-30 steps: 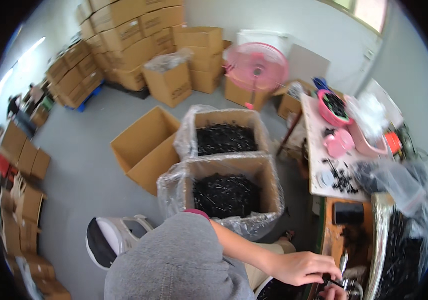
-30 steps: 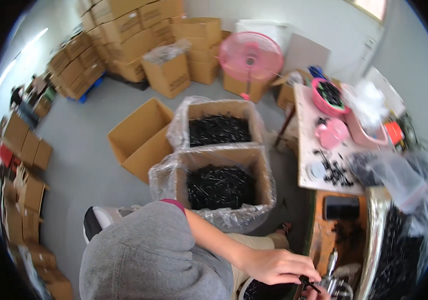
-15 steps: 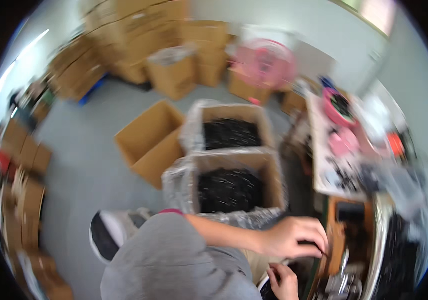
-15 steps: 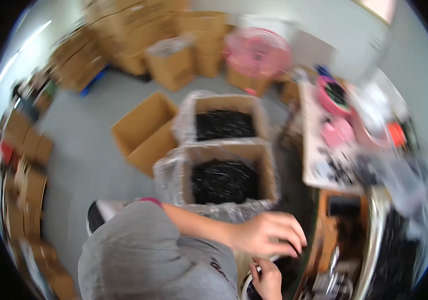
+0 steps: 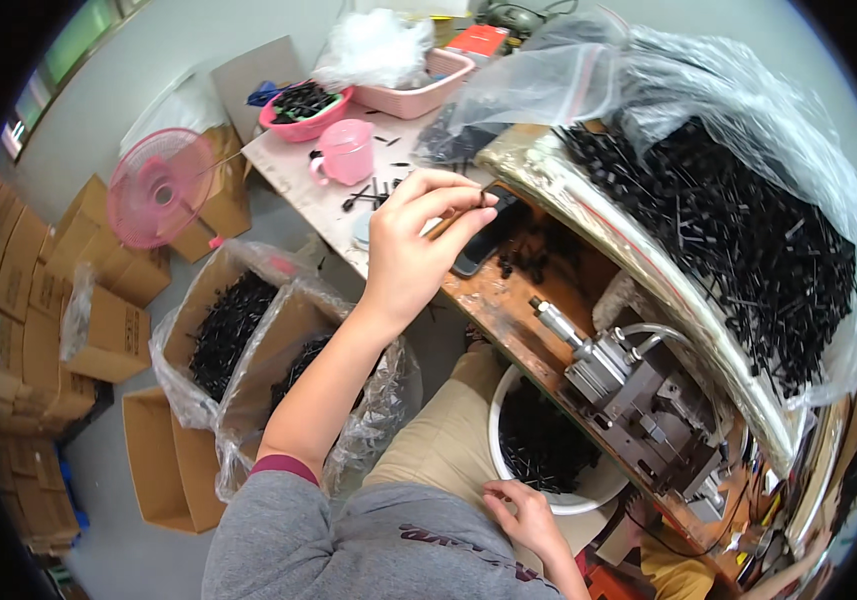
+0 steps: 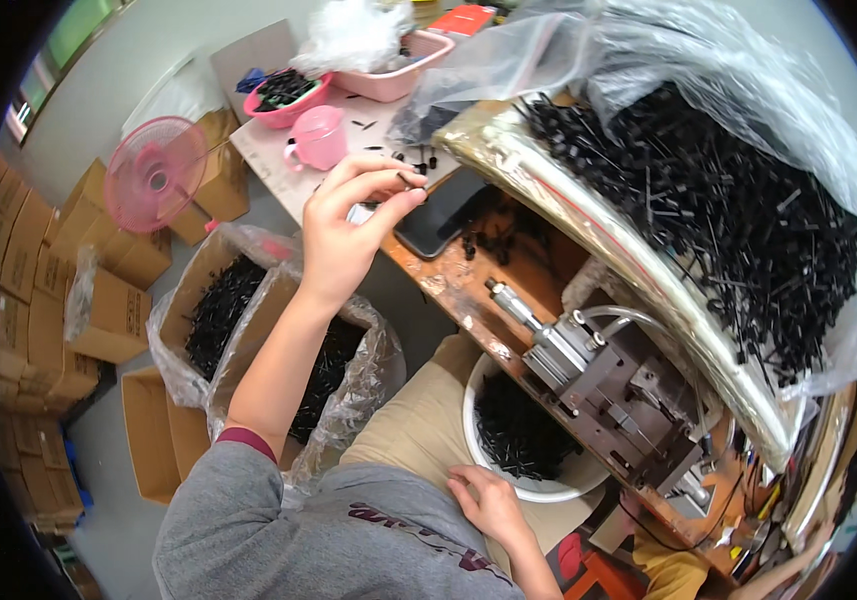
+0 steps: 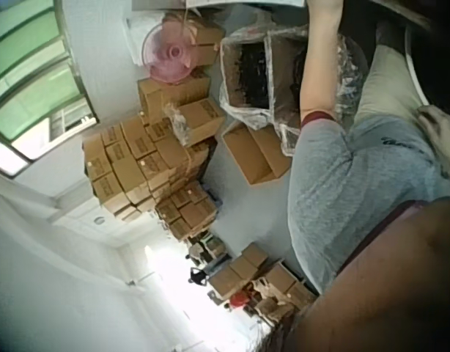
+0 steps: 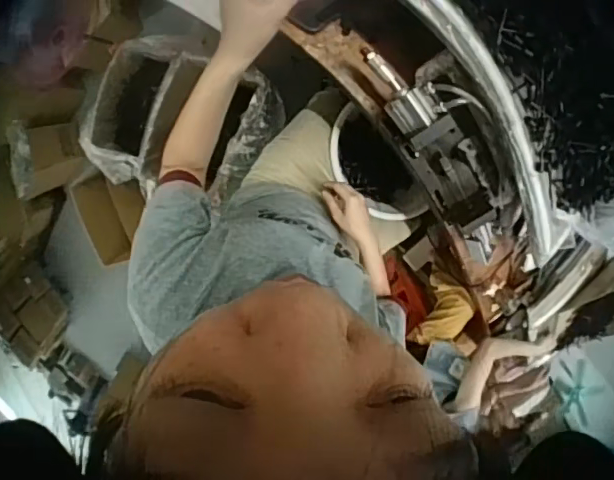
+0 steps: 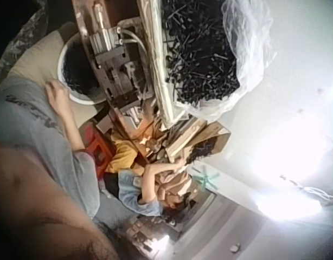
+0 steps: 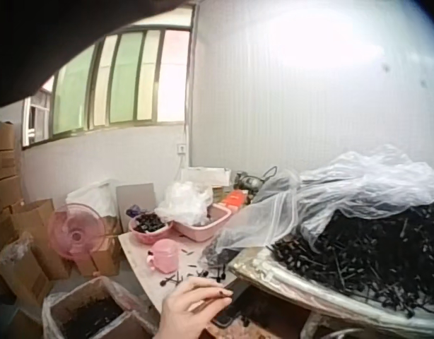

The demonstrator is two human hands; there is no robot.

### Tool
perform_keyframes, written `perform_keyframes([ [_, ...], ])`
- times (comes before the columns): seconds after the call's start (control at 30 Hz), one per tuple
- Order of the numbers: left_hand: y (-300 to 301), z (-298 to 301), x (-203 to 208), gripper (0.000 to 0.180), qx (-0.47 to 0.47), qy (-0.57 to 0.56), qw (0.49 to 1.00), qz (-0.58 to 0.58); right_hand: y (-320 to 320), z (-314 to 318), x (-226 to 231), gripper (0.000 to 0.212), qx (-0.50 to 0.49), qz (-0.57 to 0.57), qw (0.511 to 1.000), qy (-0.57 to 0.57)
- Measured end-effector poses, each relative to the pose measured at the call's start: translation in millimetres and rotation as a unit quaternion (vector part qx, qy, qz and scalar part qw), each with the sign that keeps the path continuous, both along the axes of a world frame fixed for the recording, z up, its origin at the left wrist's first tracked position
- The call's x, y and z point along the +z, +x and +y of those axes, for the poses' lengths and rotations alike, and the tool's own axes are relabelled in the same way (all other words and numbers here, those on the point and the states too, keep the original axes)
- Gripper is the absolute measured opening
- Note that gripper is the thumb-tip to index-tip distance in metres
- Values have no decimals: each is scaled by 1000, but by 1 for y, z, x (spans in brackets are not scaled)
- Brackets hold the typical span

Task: Assembling small black cable components using a pneumatic press at a workstation.

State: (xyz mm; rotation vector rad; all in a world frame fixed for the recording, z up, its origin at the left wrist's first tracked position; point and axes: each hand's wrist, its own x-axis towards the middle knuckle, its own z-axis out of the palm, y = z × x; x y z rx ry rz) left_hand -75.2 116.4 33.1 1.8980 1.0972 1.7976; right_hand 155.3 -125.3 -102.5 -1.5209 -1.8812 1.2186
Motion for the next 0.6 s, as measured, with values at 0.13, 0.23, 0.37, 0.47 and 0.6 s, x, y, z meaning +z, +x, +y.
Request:
perform_keyframes([
  [0.13, 27, 12, -12, 14, -48, -75, 996, -9, 0, -4, -5, 20, -26, 2, 1000, -5],
  [0.23, 38, 14, -23, 12, -11, -83, 996, -9, 3, -9, -12, 19, -60, 12, 998, 3],
  [0.37, 26, 9, -49, 12, 14, -151, 988, 2, 7, -13, -23, 18, -95, 23, 995, 8],
  [0.47, 26, 5, -73, 11, 1, -231, 972, 46, 6, -17, -30, 18, -115, 29, 993, 8],
  [0.6, 32, 20, -98, 13, 52, -231, 958, 159, 3, -18, -27, 17, -120, 21, 993, 2],
])
